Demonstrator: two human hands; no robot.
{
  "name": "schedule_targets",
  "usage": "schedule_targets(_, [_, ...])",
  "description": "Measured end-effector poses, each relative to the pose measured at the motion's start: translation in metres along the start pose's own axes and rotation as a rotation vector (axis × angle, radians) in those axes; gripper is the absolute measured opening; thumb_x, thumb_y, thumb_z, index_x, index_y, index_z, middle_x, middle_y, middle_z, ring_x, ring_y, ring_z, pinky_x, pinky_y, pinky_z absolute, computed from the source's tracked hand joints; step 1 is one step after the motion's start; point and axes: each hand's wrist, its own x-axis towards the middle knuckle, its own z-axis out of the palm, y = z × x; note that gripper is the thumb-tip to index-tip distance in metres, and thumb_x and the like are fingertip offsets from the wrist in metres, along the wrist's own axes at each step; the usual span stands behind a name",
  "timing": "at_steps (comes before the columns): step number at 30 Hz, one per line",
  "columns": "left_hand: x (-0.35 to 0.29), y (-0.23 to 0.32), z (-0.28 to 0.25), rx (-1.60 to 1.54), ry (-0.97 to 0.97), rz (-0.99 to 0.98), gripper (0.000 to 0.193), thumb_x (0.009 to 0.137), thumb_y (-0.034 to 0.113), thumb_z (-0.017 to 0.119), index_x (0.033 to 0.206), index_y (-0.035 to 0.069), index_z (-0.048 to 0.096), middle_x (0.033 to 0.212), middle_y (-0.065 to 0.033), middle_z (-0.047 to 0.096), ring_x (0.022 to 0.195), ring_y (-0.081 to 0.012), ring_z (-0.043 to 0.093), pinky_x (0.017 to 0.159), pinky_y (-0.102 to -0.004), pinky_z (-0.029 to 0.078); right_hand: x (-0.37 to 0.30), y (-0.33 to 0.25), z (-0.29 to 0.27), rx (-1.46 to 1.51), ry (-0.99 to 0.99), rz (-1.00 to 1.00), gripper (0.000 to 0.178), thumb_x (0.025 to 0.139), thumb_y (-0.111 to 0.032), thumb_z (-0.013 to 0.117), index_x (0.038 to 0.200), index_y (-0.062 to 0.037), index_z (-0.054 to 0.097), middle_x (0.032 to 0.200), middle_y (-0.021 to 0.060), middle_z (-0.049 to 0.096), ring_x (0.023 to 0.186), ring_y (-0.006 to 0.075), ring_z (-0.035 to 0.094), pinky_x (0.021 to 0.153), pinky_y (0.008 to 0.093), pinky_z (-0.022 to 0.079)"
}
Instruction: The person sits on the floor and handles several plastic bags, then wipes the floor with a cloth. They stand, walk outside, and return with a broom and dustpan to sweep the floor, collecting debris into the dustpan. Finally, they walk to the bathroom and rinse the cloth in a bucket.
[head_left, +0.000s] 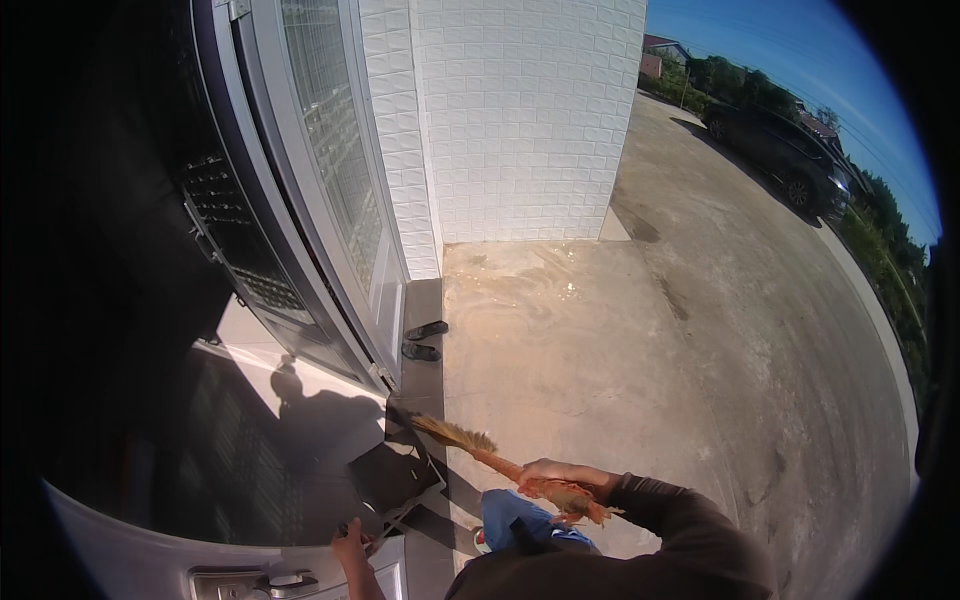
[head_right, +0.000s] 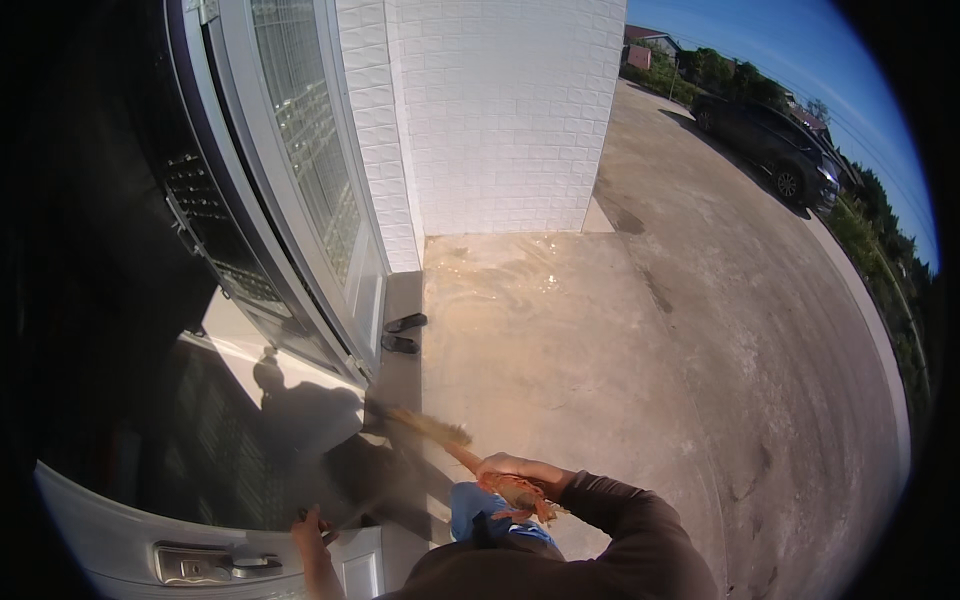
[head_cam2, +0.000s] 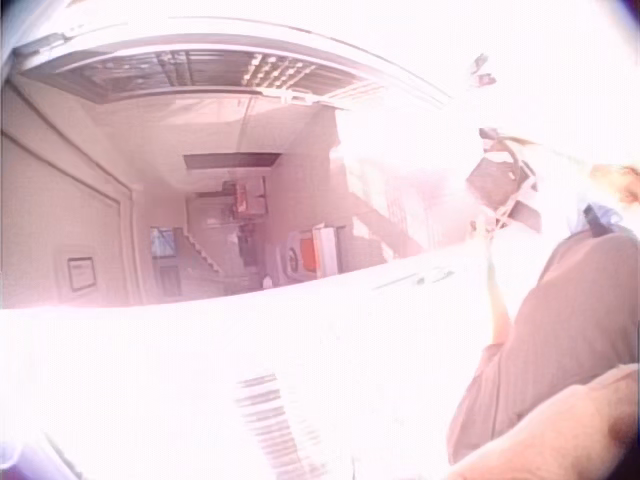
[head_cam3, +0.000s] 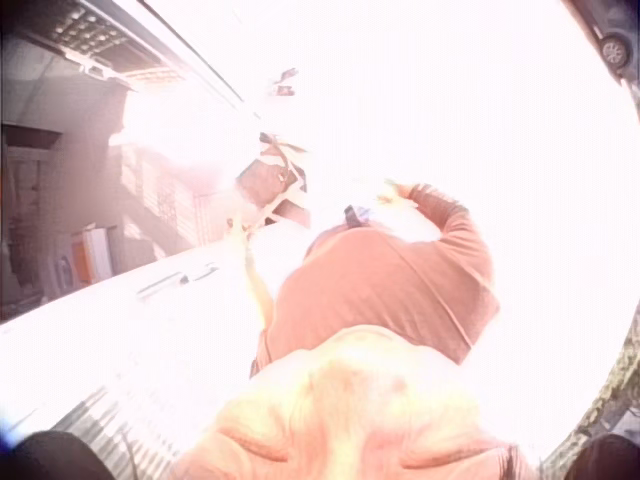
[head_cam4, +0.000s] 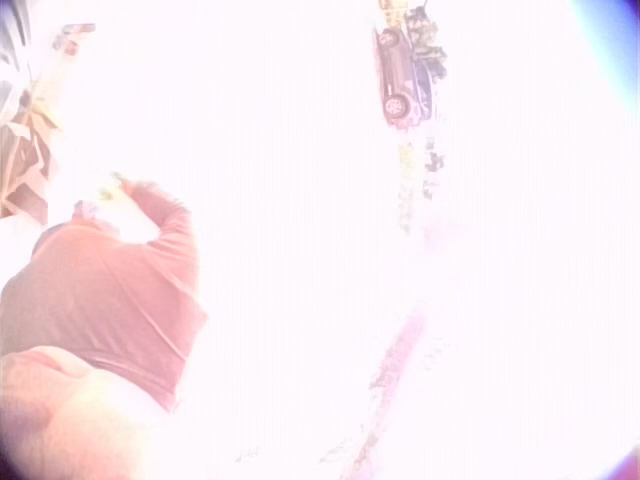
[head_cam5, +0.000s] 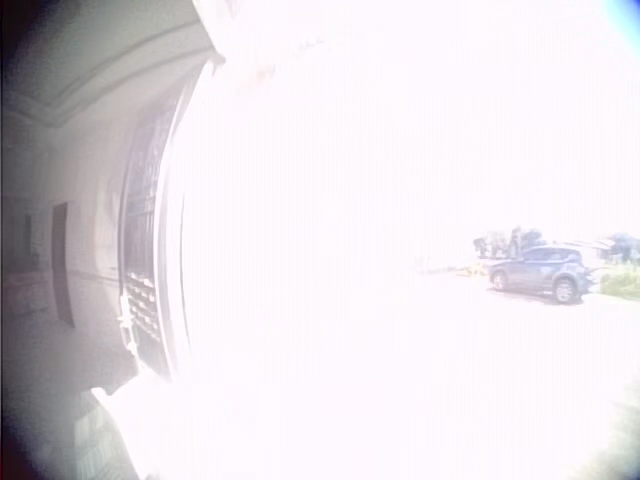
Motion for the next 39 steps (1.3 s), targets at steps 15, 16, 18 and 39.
schedule_targets(15, [0.25, 0.142, -0.039, -0.39, 0.659, -0.123, 0.017, 0.076, 0.016, 0.065, 0.07, 0.006, 0.053, 0.052, -0.0035, 0.05, 0.05, -0.0147, 0.057, 0.041, -0.0244, 0.039, 0.496, -0.062, -0.002, 0.356, -0.181, 0.912, 0.024, 0.075, -0.003, 0.053, 0.097, 0.0034, 0.043, 0.074, 0.016, 0.053, 0.054, 0.0222, 0.054, 0.046, 0.0324, 0.046])
schedule_targets(16, [0.259, 0.145, -0.038, -0.402, 0.653, -0.123, 0.016, 0.076, 0.016, 0.064, 0.072, 0.006, 0.053, 0.053, -0.0035, 0.05, 0.052, -0.0147, 0.057, 0.042, -0.0246, 0.039, 0.52, -0.051, -0.005, 0.388, -0.205, 0.922, 0.022, 0.075, -0.004, 0.053, 0.094, 0.0032, 0.044, 0.072, 0.0155, 0.053, 0.054, 0.0222, 0.054, 0.045, 0.0322, 0.046])
schedule_targets(18, [0.278, 0.156, -0.055, -0.417, 0.649, -0.13, 0.014, 0.077, 0.016, 0.063, 0.075, 0.006, 0.054, 0.056, -0.0037, 0.051, 0.055, -0.0147, 0.056, 0.044, -0.0249, 0.04, 0.572, -0.052, 0.005, 0.35, -0.313, 0.939, 0.017, 0.076, -0.007, 0.052, 0.088, 0.0026, 0.045, 0.067, 0.0143, 0.053, 0.052, 0.0225, 0.053, 0.044, 0.0317, 0.045])
schedule_targets(39, [0.484, 0.187, -0.272, -0.526, 0.939, -0.463, 0.023, 0.081, 0.023, 0.058, 0.067, 0.007, 0.048, 0.061, -0.0038, 0.053, 0.059, -0.014, 0.056, 0.053, -0.0279, 0.045, 0.92, -0.045, 0.204, 0.545, -0.247, 1.108, 0.031, 0.078, -0.007, 0.052, 0.106, -0.0073, 0.04, 0.078, 0.0111, 0.051, 0.053, 0.0189, 0.052, 0.045, 0.0277, 0.046])
